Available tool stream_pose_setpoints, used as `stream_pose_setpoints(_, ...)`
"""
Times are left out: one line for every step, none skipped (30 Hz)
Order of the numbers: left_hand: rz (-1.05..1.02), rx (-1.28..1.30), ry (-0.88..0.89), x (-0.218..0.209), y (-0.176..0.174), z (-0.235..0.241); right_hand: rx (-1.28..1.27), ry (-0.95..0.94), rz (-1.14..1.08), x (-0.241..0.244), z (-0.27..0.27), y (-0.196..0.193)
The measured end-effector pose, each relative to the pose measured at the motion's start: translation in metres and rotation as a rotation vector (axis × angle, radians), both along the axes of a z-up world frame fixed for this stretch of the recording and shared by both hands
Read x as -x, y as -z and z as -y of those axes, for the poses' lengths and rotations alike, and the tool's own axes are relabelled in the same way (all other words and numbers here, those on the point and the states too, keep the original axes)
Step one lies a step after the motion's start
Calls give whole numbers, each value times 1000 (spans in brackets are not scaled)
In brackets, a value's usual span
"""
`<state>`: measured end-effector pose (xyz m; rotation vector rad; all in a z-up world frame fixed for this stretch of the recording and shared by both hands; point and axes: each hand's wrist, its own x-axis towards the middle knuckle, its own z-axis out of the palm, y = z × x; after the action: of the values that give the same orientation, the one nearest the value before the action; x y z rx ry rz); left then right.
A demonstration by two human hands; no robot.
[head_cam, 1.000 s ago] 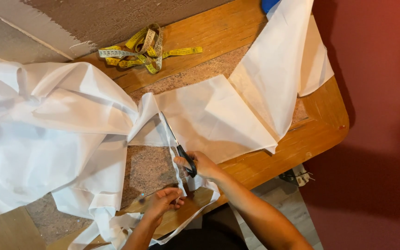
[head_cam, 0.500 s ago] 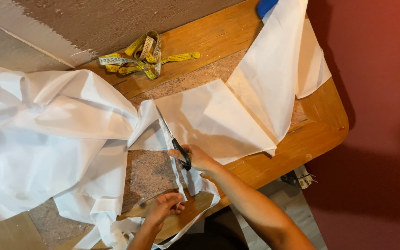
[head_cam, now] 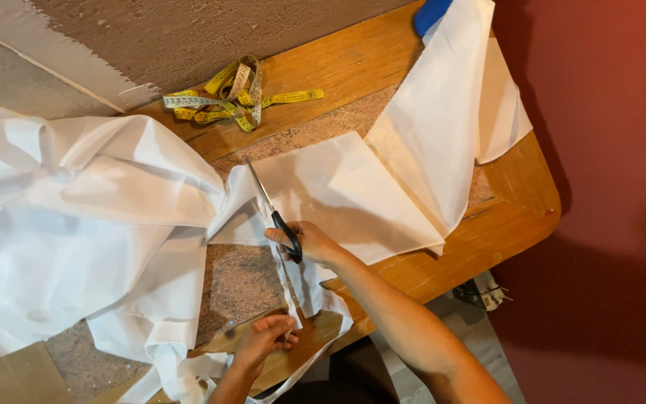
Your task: Cutting long strips of white fabric from a larger piece using scissors on a wooden table.
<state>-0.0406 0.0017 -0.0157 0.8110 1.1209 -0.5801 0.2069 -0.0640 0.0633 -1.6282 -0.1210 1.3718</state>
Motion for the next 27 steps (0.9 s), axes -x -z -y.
stream_pose_setpoints(1,0,-3,-2,-3,0,0,-3,1,-1,-2,-3)
stream_pose_setpoints(-22,-6,0,-4,-7,-1,31,0,-10,-1,-3,-6)
stream_pose_setpoints(-45,-12,2,-6,-10,-1,62,3,-21,-2,-4,-8)
stream_pose_setpoints(-44,-11,2,-6,-12,-1,62,2,-20,-3,-6,-4)
stream_pose_setpoints(-52,-17,8,-7,-13,0,23,37,-47,-5,-7,0)
stream_pose_setpoints(-62,-23,14,-7,-14,0,-17,71,-75,-6,-9,4)
stream_pose_setpoints(-61,-22,13,-6,-14,0,-16,70,-75,-6,-10,3)
stream_pose_setpoints(-61,-25,28,-5,-14,0,-56,101,-25,-8,-12,2)
stream_pose_setpoints(-61,-29,42,-5,-14,0,-95,131,25,-9,-14,1)
stream_pose_setpoints(-61,-28,38,0,-9,0,-95,127,25,-11,-12,-3)
stream_pose_setpoints(-45,-25,36,5,-4,-1,-89,146,39,-14,-11,-8)
stream_pose_setpoints(-29,-22,32,11,2,-1,-83,163,53,-16,-10,-12)
stream_pose_setpoints(-29,-20,26,9,-13,-12,-82,157,53,-19,-5,-14)
stream_pose_setpoints(0,-74,54,8,-27,-20,-120,145,101,-21,1,-16)
stream_pose_setpoints(28,-128,81,7,-41,-30,-158,132,148,-23,8,-18)
stream_pose_setpoints(25,-120,71,18,-43,-49,-150,122,145,-26,21,-20)
stream_pose_setpoints(149,-231,-37,31,-43,-68,-113,128,307,-28,34,-22)
stream_pose_setpoints(262,-347,-150,49,-46,-87,-78,129,461,-26,46,-23)
stream_pose_setpoints(249,-344,-163,64,-69,-113,-74,114,450,-21,63,-20)
stream_pose_setpoints(503,-402,-211,82,-92,-140,-45,166,482,-16,79,-18)
stream_pose_setpoints(758,-459,-254,102,-115,-166,-17,217,514,-12,94,-15)
stream_pose_setpoints(744,-464,-273,128,-122,-187,-16,196,505,-3,101,-24)
stream_pose_setpoints(820,-579,-351,156,-129,-206,166,170,439,5,108,-34)
stream_pose_setpoints(891,-710,-432,186,-139,-224,339,133,374,11,113,-42)
stream_pose_setpoints(873,-729,-453,188,-153,-220,331,103,369,18,127,-27)
stream_pose_setpoints(533,-878,-385,192,-168,-219,412,37,523,23,134,-10)
stream_pose_setpoints(184,-985,-314,196,-184,-219,487,-26,681,26,141,7)
